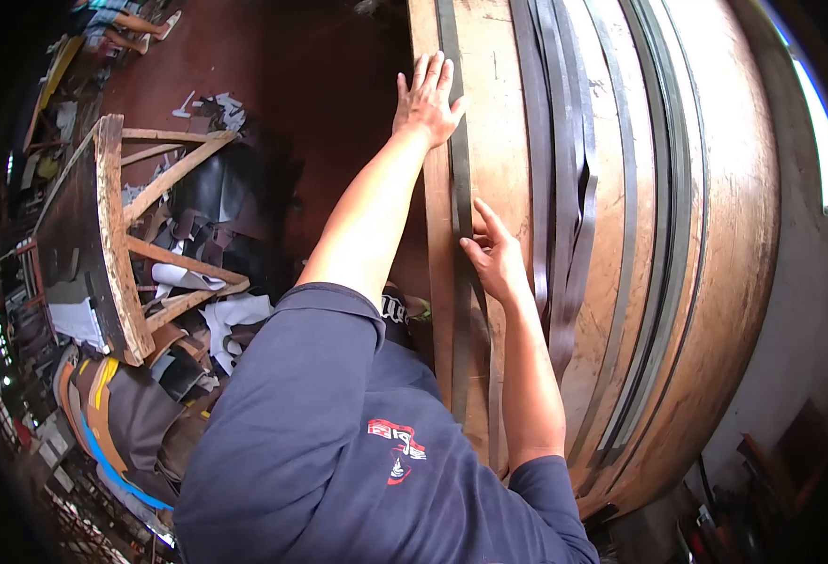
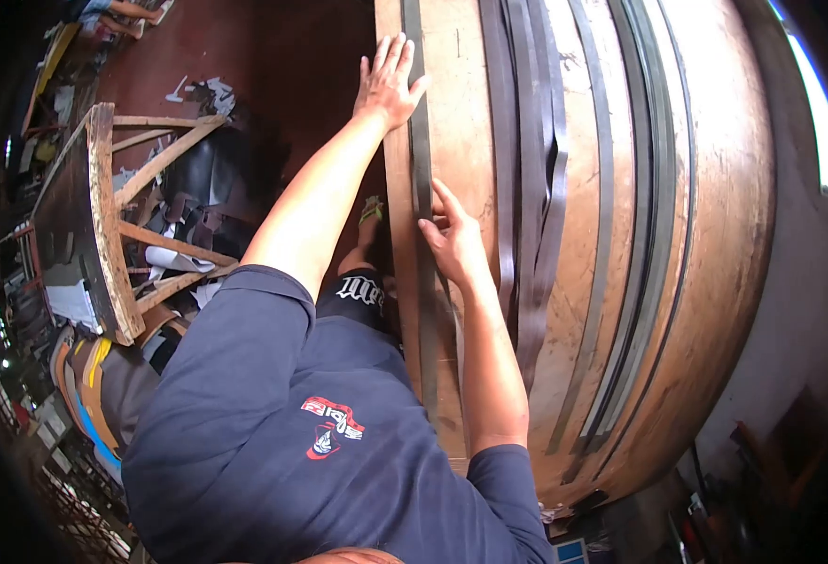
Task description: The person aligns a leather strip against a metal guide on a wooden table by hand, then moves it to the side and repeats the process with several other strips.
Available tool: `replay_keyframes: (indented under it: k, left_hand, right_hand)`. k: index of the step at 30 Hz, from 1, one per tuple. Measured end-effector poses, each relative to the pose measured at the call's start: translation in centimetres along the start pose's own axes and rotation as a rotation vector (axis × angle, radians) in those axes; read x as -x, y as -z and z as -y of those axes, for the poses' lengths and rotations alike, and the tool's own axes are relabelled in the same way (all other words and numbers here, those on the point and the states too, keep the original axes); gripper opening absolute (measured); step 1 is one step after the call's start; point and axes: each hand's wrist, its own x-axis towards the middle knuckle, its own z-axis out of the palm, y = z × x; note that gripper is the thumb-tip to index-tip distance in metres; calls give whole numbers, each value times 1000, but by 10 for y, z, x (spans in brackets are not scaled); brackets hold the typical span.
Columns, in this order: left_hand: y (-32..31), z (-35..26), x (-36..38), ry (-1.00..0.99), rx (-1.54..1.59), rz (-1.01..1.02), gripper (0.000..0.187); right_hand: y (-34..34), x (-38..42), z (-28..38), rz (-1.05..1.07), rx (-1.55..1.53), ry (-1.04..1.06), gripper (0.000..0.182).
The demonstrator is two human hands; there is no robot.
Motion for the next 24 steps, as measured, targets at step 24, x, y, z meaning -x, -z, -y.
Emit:
replay_keyframes:
  k: [24]
  left_hand:
    - [-3, 1, -1, 1, 4, 15, 72]
  right_hand:
    - [-3, -10, -21, 50, -73, -83, 44]
